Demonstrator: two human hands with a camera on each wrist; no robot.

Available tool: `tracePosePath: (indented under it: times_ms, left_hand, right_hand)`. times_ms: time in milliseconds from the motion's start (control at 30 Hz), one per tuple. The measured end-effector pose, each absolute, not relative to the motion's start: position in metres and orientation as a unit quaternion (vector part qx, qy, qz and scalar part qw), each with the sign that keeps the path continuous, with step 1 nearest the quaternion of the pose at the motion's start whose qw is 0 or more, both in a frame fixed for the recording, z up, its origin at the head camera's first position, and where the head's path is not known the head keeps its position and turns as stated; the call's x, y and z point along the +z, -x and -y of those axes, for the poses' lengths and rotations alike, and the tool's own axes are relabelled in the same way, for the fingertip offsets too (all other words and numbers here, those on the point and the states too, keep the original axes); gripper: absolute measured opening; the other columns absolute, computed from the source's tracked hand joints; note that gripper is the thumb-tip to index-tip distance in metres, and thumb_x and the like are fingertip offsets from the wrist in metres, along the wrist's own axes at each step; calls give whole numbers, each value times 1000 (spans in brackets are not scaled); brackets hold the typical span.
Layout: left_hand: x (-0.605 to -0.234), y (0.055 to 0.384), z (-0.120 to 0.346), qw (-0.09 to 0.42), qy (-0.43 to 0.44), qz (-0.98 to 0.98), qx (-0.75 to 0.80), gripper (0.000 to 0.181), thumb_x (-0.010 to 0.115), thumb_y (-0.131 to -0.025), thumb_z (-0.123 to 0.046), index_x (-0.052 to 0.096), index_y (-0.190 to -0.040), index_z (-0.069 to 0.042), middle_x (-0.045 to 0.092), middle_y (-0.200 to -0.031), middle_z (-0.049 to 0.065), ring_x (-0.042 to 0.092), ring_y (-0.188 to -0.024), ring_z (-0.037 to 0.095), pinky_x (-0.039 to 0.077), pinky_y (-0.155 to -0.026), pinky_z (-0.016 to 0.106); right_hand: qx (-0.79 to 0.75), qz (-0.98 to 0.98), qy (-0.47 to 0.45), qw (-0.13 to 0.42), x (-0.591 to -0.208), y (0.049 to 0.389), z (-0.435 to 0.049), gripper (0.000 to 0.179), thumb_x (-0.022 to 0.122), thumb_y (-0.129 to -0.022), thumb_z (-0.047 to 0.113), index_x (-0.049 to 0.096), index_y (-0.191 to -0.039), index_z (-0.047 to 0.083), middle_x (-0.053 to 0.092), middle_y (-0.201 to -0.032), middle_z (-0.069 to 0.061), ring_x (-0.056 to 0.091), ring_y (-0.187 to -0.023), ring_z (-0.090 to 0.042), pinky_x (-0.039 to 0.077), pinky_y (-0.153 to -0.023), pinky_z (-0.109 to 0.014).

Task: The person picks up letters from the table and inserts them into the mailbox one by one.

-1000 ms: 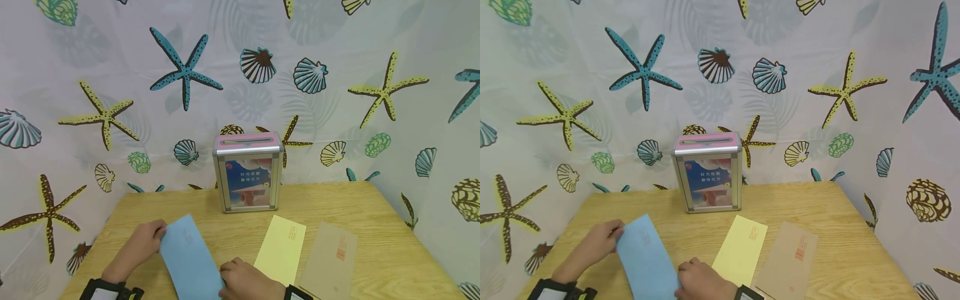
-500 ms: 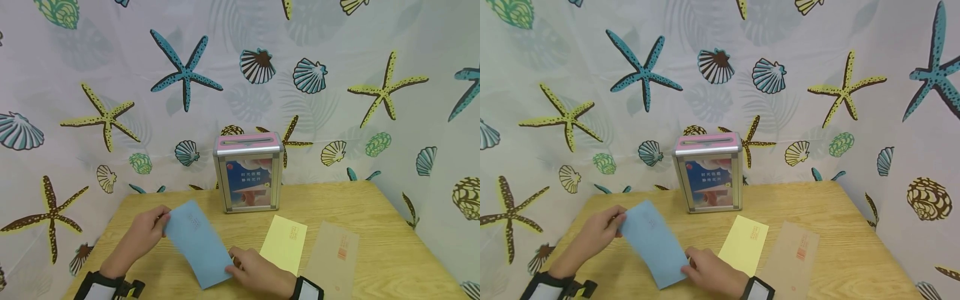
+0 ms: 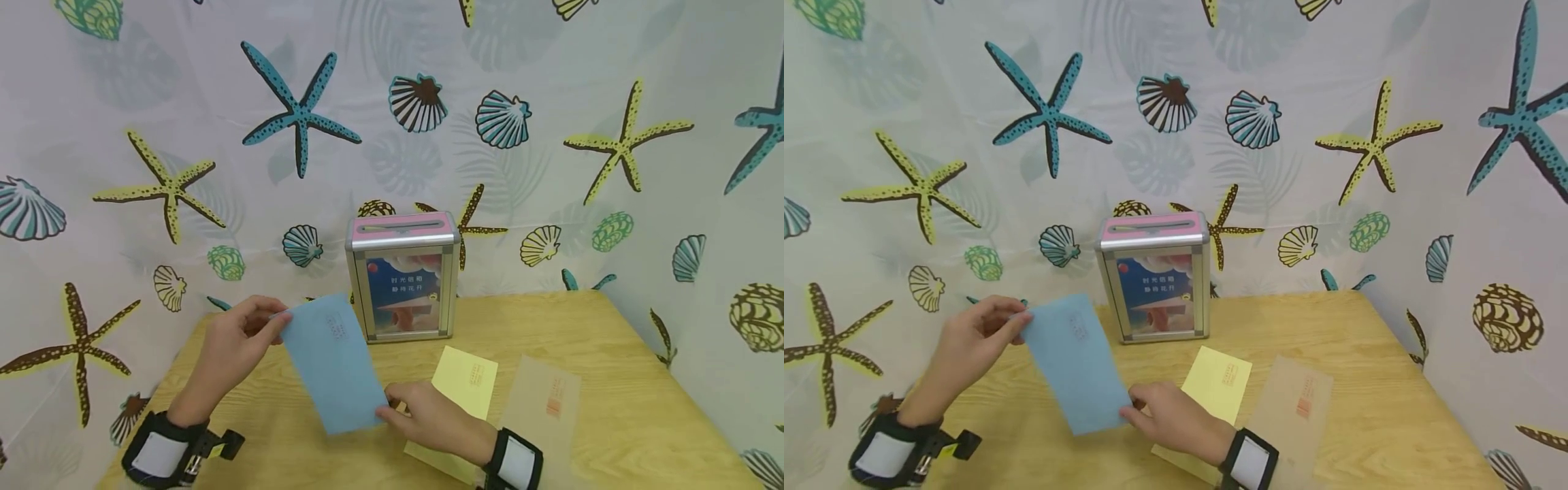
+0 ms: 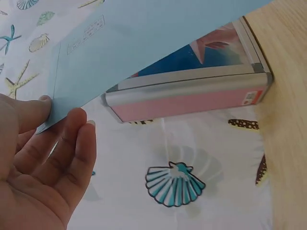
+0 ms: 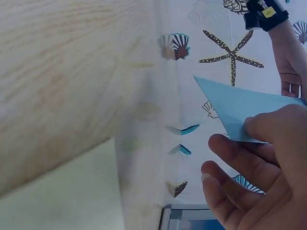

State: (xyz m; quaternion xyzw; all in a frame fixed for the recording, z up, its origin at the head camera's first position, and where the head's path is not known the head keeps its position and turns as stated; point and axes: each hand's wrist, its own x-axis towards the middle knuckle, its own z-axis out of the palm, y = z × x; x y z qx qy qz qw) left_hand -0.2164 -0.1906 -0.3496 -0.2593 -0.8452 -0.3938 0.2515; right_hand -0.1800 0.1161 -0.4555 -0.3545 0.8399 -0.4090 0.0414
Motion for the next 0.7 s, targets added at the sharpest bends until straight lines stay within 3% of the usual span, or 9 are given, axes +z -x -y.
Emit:
tracePosePath:
  times_ms: [233, 467, 700]
  left_hand:
    - [-324, 222, 174, 264, 319, 832, -369, 12, 72, -89, -17, 67, -99, -22, 71, -80, -7, 64, -63, 1, 52, -54, 19]
    - [-298, 231, 152, 272, 375, 813, -353, 10, 72, -89, -14, 68, -97, -17, 71, -81, -5, 63, -62, 2, 54, -55, 23]
    - [-279, 239, 138, 262, 423, 798, -340, 9, 71, -89, -12, 67, -97, -14, 71, -83, -2, 65, -65, 4, 54, -54, 23]
  right_hand:
    - [-395, -853, 340, 7, -424, 189, -129, 10, 60, -98, 27, 66, -95, 20, 69, -83, 7, 57, -61, -1, 47, -52, -20]
    - [-373, -857, 352, -56, -391, 198, -144, 5, 64, -96, 21, 65, -93, 18, 69, -82, 6, 60, -69, -4, 50, -56, -23]
    - [-351, -867, 345, -73, -370, 203, -155, 5, 62, -97, 23, 62, -94, 20, 66, -85, 9, 61, -79, -4, 53, -67, -31]
